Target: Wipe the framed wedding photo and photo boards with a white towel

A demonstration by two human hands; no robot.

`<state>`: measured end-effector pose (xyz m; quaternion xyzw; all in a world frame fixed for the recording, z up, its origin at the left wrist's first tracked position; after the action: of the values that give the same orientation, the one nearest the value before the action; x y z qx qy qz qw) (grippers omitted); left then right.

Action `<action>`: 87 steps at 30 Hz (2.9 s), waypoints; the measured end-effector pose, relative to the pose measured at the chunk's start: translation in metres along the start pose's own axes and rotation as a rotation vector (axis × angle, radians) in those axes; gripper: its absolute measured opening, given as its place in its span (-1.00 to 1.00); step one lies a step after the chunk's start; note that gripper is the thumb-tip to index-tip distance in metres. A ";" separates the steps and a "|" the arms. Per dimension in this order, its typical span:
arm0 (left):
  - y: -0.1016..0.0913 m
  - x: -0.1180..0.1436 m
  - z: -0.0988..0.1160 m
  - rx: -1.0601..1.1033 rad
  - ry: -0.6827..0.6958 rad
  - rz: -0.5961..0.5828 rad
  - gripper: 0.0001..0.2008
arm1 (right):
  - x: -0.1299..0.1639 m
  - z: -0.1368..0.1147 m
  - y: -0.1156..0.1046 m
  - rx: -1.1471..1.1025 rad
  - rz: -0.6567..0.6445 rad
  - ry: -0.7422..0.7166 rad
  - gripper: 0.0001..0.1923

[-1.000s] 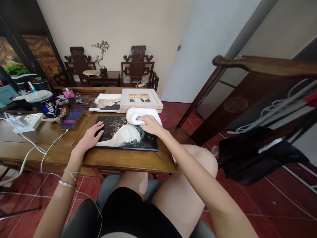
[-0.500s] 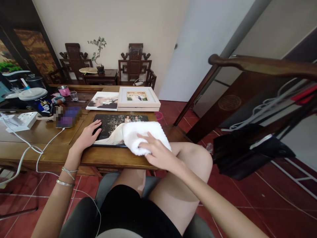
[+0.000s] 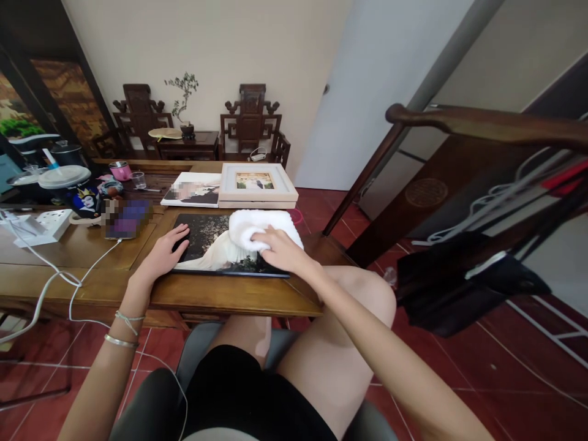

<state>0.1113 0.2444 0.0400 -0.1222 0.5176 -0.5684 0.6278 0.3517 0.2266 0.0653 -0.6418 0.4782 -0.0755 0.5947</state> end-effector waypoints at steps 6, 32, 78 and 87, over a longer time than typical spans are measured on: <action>0.000 0.001 0.000 0.015 -0.005 0.006 -0.54 | -0.045 0.040 0.004 0.009 0.062 0.075 -0.70; 0.001 0.001 0.000 0.016 -0.004 0.010 -0.53 | 0.016 -0.038 0.001 0.024 -0.046 -0.036 -0.57; 0.004 0.001 -0.001 -0.016 -0.002 0.001 -0.53 | -0.029 -0.062 0.045 0.065 -0.127 -0.090 -0.47; 0.004 0.002 -0.001 -0.018 -0.010 -0.003 -0.53 | 0.033 -0.120 0.027 -0.076 -0.240 -0.183 -0.48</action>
<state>0.1127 0.2445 0.0356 -0.1316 0.5194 -0.5639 0.6285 0.2753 0.1252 0.0606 -0.7206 0.3447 -0.0691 0.5976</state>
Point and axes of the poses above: each hand's wrist, its own x-axis away from the middle knuckle, its own y-axis out of the palm, z = x × y, the point moved 10 cm from there along -x, towards the middle knuckle, and after that the axes turned 9 degrees about z, right-handed, at the moved point
